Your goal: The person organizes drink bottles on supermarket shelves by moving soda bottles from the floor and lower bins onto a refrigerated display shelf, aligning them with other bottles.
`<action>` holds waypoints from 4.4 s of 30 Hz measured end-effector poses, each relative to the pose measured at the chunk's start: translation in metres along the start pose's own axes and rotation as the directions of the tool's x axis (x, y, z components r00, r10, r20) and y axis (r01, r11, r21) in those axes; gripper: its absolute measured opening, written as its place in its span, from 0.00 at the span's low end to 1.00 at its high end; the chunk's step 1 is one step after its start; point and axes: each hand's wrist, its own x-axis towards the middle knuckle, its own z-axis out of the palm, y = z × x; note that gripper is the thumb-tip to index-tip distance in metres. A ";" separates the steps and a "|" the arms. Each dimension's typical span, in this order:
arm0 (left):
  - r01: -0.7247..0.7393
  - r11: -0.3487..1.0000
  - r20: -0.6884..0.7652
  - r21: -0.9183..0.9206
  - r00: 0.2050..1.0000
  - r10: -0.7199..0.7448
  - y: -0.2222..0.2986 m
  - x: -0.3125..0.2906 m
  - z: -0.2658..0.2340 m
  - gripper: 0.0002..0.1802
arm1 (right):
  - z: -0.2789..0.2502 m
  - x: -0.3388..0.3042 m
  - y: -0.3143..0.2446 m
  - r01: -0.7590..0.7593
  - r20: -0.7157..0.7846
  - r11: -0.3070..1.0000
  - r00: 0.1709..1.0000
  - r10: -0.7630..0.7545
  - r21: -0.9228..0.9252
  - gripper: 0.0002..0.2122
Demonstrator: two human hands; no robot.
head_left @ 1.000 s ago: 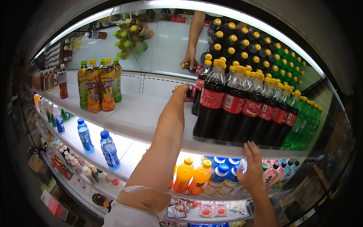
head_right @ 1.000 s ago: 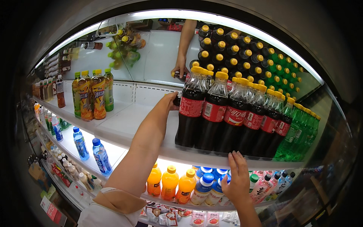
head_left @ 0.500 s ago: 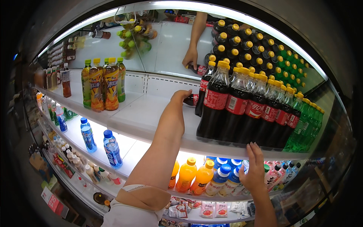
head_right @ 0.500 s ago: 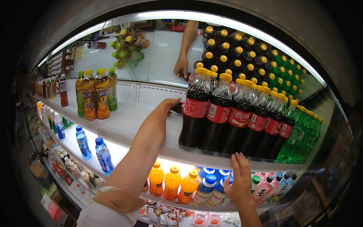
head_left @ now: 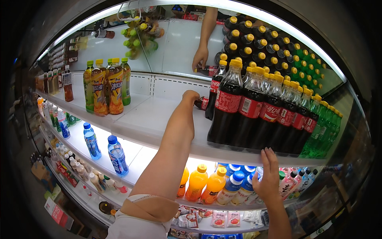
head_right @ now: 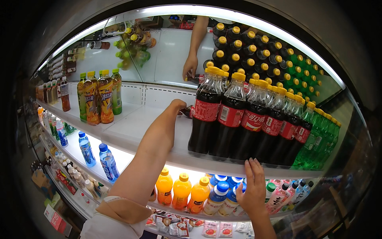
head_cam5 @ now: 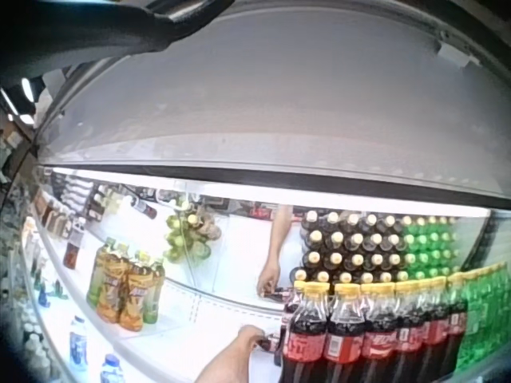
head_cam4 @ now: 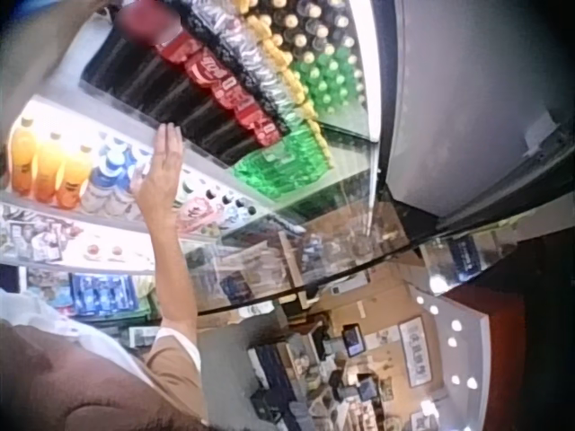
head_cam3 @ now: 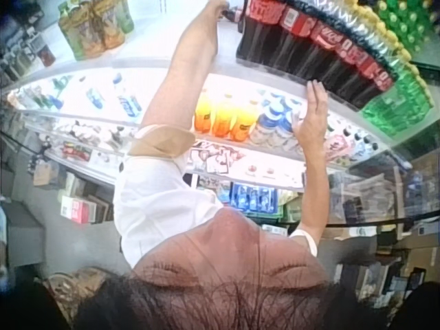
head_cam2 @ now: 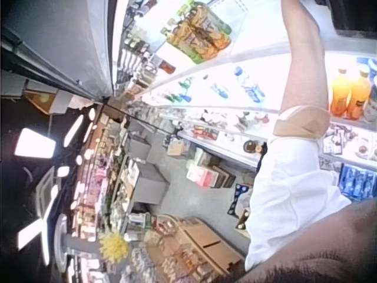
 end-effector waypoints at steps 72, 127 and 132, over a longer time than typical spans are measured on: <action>-0.600 0.726 0.115 0.336 0.791 0.601 0.013 -0.058 -0.049 0.45 | -0.071 -0.063 -0.011 -0.095 0.094 0.995 0.991 0.094 0.003 0.25; -0.034 0.971 0.438 -0.237 0.888 0.138 -0.342 -0.892 0.120 0.08 | -0.381 -0.752 -0.318 -0.752 0.563 -0.061 -0.542 0.624 -0.656 0.14; 0.008 0.973 0.522 -0.231 0.845 0.117 -0.326 -0.950 0.159 0.08 | -0.411 -0.784 -0.305 -0.761 0.589 -0.001 -0.503 0.633 -0.649 0.13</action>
